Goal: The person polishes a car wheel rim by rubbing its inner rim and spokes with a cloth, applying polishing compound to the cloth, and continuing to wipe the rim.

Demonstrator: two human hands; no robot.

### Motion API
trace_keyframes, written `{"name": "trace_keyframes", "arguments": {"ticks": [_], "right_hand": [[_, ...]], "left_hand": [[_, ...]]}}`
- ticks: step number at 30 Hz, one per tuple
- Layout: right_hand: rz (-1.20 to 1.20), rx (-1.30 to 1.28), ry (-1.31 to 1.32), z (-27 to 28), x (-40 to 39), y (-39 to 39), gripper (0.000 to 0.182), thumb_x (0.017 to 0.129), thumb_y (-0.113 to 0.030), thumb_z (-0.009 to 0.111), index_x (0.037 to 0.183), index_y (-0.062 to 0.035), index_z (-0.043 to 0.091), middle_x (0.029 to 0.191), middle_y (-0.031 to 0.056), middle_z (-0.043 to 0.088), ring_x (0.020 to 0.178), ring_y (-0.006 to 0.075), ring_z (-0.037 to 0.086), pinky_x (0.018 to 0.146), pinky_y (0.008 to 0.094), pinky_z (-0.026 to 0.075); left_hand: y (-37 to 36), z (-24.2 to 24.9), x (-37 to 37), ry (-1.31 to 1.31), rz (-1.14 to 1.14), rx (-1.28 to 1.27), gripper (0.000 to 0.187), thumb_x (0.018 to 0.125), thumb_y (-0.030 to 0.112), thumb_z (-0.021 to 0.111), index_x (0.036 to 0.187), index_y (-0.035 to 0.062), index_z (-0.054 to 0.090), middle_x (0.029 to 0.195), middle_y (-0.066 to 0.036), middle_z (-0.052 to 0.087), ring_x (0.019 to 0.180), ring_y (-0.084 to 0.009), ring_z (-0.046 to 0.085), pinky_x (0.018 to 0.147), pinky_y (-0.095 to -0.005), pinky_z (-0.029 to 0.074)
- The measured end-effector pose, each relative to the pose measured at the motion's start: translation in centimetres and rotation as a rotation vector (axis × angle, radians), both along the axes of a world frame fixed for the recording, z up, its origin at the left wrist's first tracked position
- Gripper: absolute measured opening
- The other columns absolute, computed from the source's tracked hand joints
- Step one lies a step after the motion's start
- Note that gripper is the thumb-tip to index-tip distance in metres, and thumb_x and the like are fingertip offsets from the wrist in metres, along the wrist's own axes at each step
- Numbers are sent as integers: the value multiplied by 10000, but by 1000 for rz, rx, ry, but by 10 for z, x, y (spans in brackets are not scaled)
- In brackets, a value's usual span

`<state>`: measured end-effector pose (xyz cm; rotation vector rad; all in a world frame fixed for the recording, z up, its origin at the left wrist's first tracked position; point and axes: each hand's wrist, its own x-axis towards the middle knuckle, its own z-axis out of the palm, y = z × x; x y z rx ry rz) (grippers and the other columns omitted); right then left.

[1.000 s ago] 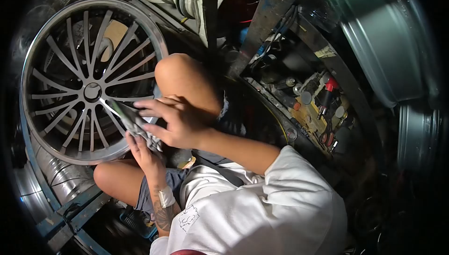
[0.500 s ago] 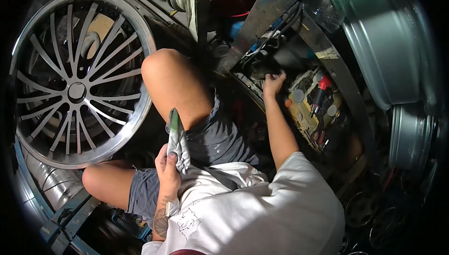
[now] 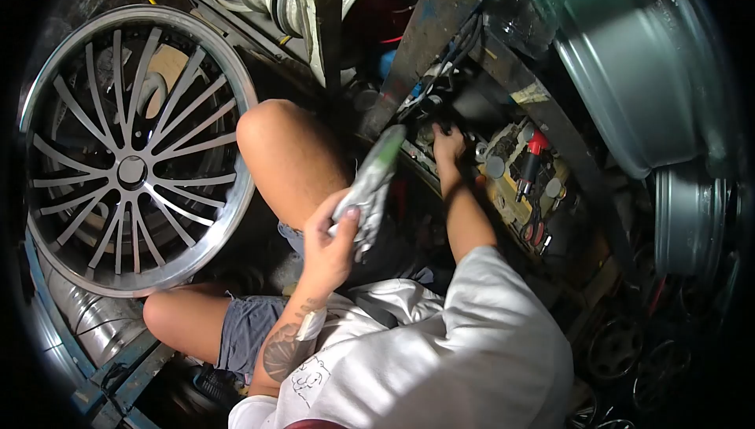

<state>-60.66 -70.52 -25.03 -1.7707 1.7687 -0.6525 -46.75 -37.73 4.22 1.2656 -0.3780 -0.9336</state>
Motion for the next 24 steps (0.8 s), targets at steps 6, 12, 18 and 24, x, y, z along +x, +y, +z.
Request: {"name": "trace_keyframes", "arguments": {"ticks": [6,12,18,24], "right_hand": [[160,-272,-411,128,-5,54,374,1038,-290,627,1277,-9,562,1133,105,635,1036,214,597,947,362,464],[419,-52,-954,232,-7,69,442,1074,-460,525,1226,-45,513,1073,131,664,999,238,657,957,395,511],[846,-178,-150,309,-10,71,577,834,-423,848,1135,41,685,1068,160,738,999,261,721,899,355,540],[937,-265,253,362,10,84,595,713,-418,912,1059,31,733,996,211,746,926,378,728,824,422,560]], "left_hand": [[-66,-26,-3,-143,-98,-17,252,993,167,647,1156,-24,665,850,-61,676,783,-97,586,711,-268,501],[-67,-43,-6,10,-131,-64,256,1027,193,615,1171,-15,652,902,-26,653,831,-84,560,742,-259,478],[-66,-43,-10,-119,-41,-42,242,1002,193,634,1157,9,664,831,-55,667,744,-84,557,685,-277,485],[-58,-21,-6,-307,-58,78,214,975,191,651,1119,34,669,748,-192,665,621,-227,661,621,-348,510]]}}
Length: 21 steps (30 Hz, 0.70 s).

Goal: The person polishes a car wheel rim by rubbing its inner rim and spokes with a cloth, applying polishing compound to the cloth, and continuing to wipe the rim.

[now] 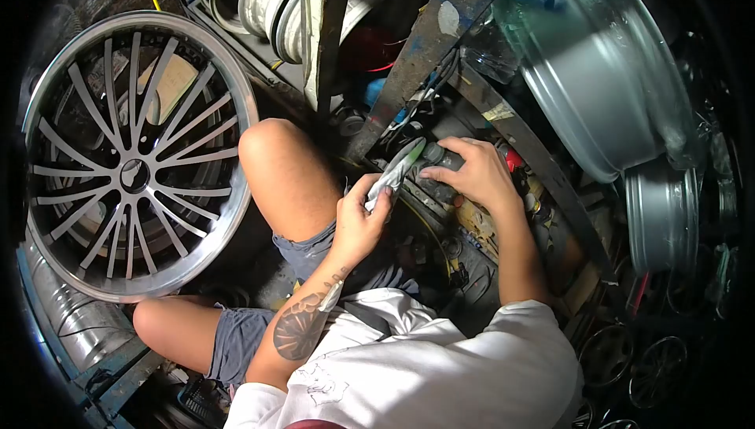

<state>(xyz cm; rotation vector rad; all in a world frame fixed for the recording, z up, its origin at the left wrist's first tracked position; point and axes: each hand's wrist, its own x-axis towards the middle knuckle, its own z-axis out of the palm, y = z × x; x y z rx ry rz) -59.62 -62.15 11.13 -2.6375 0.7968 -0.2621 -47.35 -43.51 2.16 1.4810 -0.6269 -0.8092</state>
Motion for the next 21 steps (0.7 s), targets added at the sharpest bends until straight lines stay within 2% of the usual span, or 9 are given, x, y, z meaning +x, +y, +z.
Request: {"name": "trace_keyframes", "arguments": {"ticks": [4,7,10,14,19,21], "right_hand": [[2,-22,133,9,7,3,594,703,-486,896,1038,-16,755,931,190,745,883,383,719,788,439,558],[-21,-4,268,14,13,10,614,694,-548,879,1039,-52,770,879,183,744,855,387,721,769,446,560],[-47,8,357,18,16,11,642,682,-595,866,1045,-72,780,854,187,744,843,388,726,760,450,564],[-113,-39,350,10,16,-2,569,683,-559,882,991,-90,786,842,163,744,811,372,724,731,435,560],[-84,-6,369,15,18,0,618,688,-571,874,1028,-64,783,832,197,735,811,382,726,738,435,564],[-47,47,353,16,15,3,672,679,-607,867,1049,-53,781,790,216,721,792,389,728,733,443,565]], "left_hand": [[-2,-4,-4,-110,37,-59,214,960,173,661,1118,30,669,752,-214,675,631,-304,695,619,-384,526],[0,-1,-4,-98,-32,29,212,950,157,667,1116,25,668,766,-237,677,652,-353,704,620,-398,533],[0,-8,-6,-149,-4,-31,224,960,158,669,1142,28,669,741,-176,671,591,-181,629,598,-334,511],[-1,-10,-7,-138,20,-47,228,957,153,673,1146,26,666,744,-172,674,591,-178,628,593,-334,510],[1,-8,-5,-152,40,-66,234,956,154,673,1154,30,665,751,-162,677,590,-170,626,594,-331,513],[1,-8,-5,-136,21,-54,243,944,143,678,1159,32,658,777,-221,682,651,-305,682,616,-374,531]]}}
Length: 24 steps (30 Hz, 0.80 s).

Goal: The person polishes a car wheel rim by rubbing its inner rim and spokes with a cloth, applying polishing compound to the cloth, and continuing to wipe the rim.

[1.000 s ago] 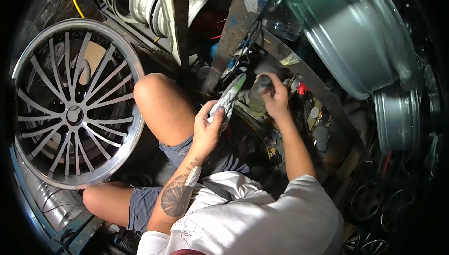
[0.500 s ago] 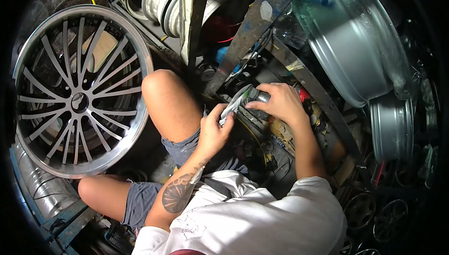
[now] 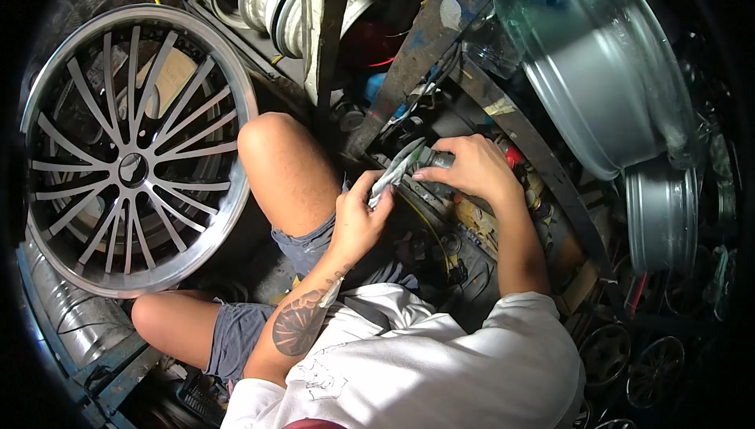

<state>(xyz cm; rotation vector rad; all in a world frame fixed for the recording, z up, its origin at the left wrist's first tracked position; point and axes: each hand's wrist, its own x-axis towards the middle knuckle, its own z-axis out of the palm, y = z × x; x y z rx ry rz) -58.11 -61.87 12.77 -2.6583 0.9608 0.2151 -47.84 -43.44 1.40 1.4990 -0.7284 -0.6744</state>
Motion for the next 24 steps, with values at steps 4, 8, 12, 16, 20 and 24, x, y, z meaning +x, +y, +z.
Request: {"name": "trace_keyframes", "arguments": {"ticks": [4,8,12,16,20,24], "right_hand": [[-99,2,35,1,0,-3,620,678,-549,891,1024,-47,781,828,219,729,797,380,724,747,420,558],[-74,36,13,5,0,0,628,683,-557,889,996,-24,775,749,220,702,741,389,714,705,424,554],[-200,113,18,1,-1,-9,625,722,-539,879,999,7,756,758,210,702,711,315,720,705,399,546],[-297,416,-297,-56,-35,-60,422,945,-410,755,1051,-2,738,905,58,735,852,92,639,799,303,510],[-367,644,-785,-139,-52,-66,432,1023,-415,635,1208,-29,688,1065,42,748,977,135,676,919,293,511],[-536,553,-877,-219,-53,-61,259,995,-236,723,1154,-32,715,1012,-51,679,933,47,566,861,233,455]], "left_hand": [[0,3,1,-1,-42,47,253,937,140,681,1164,30,654,780,-244,686,659,-356,708,618,-391,540],[1,3,2,6,-65,44,243,954,151,665,1166,31,663,760,-181,679,592,-211,642,597,-341,519],[1,6,3,56,-95,77,248,952,150,670,1165,27,653,758,-233,675,617,-296,698,609,-382,534],[1,-4,2,65,-79,45,225,996,175,643,1171,35,656,722,-57,646,592,-109,586,574,-291,488],[3,-13,1,363,-90,28,252,992,193,653,1175,20,646,761,-85,659,673,-103,590,633,-292,494],[23,14,22,543,45,-129,252,1064,226,605,1188,9,638,957,9,652,824,-55,557,741,-225,473]]}}
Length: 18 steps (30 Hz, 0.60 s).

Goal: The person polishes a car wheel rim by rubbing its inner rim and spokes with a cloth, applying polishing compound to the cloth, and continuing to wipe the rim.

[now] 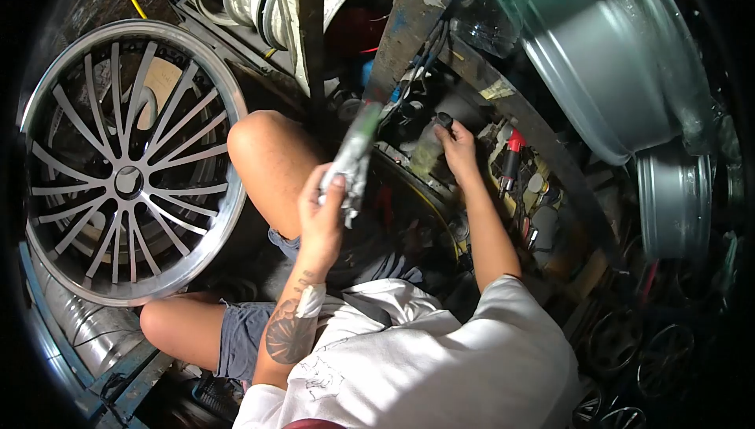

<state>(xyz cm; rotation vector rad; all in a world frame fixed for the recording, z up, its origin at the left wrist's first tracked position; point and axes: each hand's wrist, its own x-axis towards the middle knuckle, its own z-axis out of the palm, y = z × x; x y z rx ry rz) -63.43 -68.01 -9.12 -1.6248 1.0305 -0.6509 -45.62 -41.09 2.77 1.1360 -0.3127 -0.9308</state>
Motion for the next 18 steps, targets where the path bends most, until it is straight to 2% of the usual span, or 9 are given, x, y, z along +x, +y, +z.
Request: {"name": "trace_keyframes", "arguments": {"ticks": [4,7,8,10,11,12,13,15,18], "right_hand": [[-85,-68,-49,-47,13,3,279,961,-217,753,1101,15,689,1027,15,715,931,82,585,866,266,473],[-189,-110,199,-85,20,-8,356,908,-257,795,1051,51,689,1001,84,730,910,135,614,860,295,492],[-244,-132,276,-76,28,-1,478,852,-328,827,1084,71,701,1019,170,749,928,229,680,893,337,512],[-309,-280,288,-152,24,-24,544,837,-362,826,1145,67,697,1057,225,744,978,289,707,923,370,515],[-341,-354,294,-151,33,-23,578,829,-379,825,1176,65,695,1076,252,742,1002,319,721,938,386,516],[-282,-126,379,-146,31,-23,626,801,-379,827,1227,55,682,1138,307,708,1098,366,709,969,424,519],[-268,-149,468,-153,31,-26,623,792,-378,827,1221,52,686,1152,308,702,1109,384,698,967,435,520],[-242,-188,645,-173,31,-33,618,775,-375,826,1209,44,693,1180,312,689,1133,419,675,963,458,523],[-252,-207,690,-189,30,-45,622,751,-386,837,1204,10,682,1197,281,694,1146,440,653,971,476,521]], "left_hand": [[20,8,18,0,213,-9,262,1065,230,593,1176,-3,633,981,1,658,852,-49,561,773,-207,452],[34,-9,21,27,280,9,213,1062,219,582,1124,18,615,951,4,655,828,-50,562,766,-213,446],[37,-13,20,29,278,-5,203,1061,219,582,1111,24,608,935,8,647,814,-46,550,755,-214,441],[33,-13,15,11,276,-6,190,1054,229,588,1081,41,580,865,42,591,761,-20,479,697,-206,393],[30,-3,15,-76,235,18,210,1049,245,603,1094,42,578,845,59,554,754,-11,445,679,-200,356],[30,-5,14,-66,216,-3,189,1054,210,597,1110,32,567,893,40,578,780,-15,469,693,-195,374],[31,-7,13,-56,196,-24,170,1059,174,591,1127,22,556,941,21,602,807,-19,492,708,-190,392],[27,-3,12,-67,205,12,207,1047,223,614,1112,31,568,886,45,574,776,-16,458,694,-196,363],[27,-7,15,-94,222,47,230,1042,247,623,1108,33,570,878,42,583,780,-23,470,704,-200,375]]}}
